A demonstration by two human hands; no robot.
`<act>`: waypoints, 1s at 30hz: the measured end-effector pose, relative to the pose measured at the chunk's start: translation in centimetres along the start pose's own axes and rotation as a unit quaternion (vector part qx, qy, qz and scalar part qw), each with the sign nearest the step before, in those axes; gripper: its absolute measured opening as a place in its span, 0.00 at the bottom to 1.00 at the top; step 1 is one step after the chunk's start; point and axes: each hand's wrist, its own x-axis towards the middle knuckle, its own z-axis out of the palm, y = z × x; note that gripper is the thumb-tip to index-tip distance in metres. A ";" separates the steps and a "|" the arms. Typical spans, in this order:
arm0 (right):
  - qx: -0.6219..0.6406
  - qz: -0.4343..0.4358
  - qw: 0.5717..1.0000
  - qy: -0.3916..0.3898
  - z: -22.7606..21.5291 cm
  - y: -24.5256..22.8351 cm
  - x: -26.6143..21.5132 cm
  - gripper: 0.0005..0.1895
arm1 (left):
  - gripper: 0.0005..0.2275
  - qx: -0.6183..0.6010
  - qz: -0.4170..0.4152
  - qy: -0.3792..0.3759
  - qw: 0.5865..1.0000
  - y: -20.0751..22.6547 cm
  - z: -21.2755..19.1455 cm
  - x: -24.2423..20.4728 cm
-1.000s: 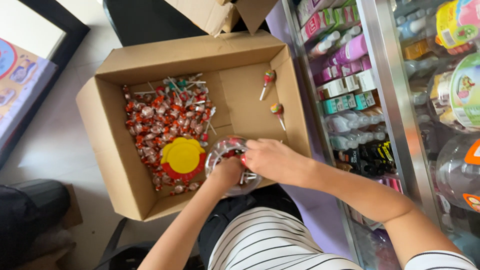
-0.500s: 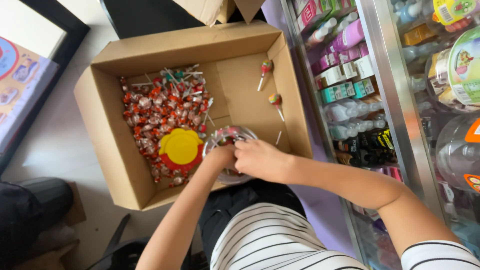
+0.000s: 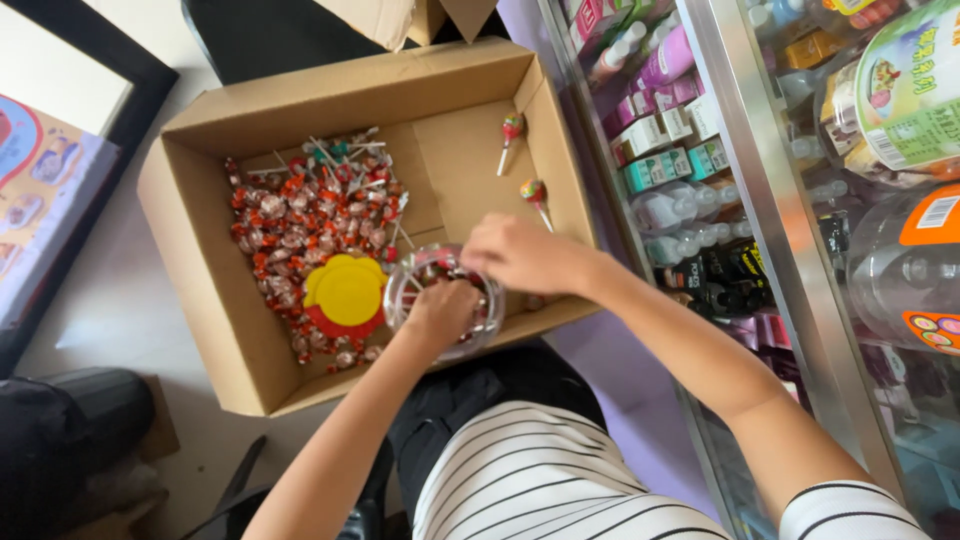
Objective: Organizing lollipops and candies from a cardboard box into a plastic jar in a grocery store.
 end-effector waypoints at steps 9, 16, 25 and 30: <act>-0.256 0.190 0.933 -0.166 12.6 18.8 -5.1 0.08 | 0.03 0.106 0.146 0.109 0.978 0.2 1.2 2.5; -0.415 0.096 0.903 -0.058 18.3 21.8 -7.0 0.10 | 0.04 0.106 0.077 0.060 0.990 1.3 -0.2 2.4; -0.232 0.188 0.946 -0.124 9.3 15.7 -6.4 0.07 | 0.18 -0.103 -0.022 0.066 0.992 5.0 -7.3 -4.6; -0.168 0.261 0.951 0.013 -2.2 3.4 -4.0 0.14 | 0.24 0.103 -0.146 0.206 0.962 5.5 -6.2 -4.9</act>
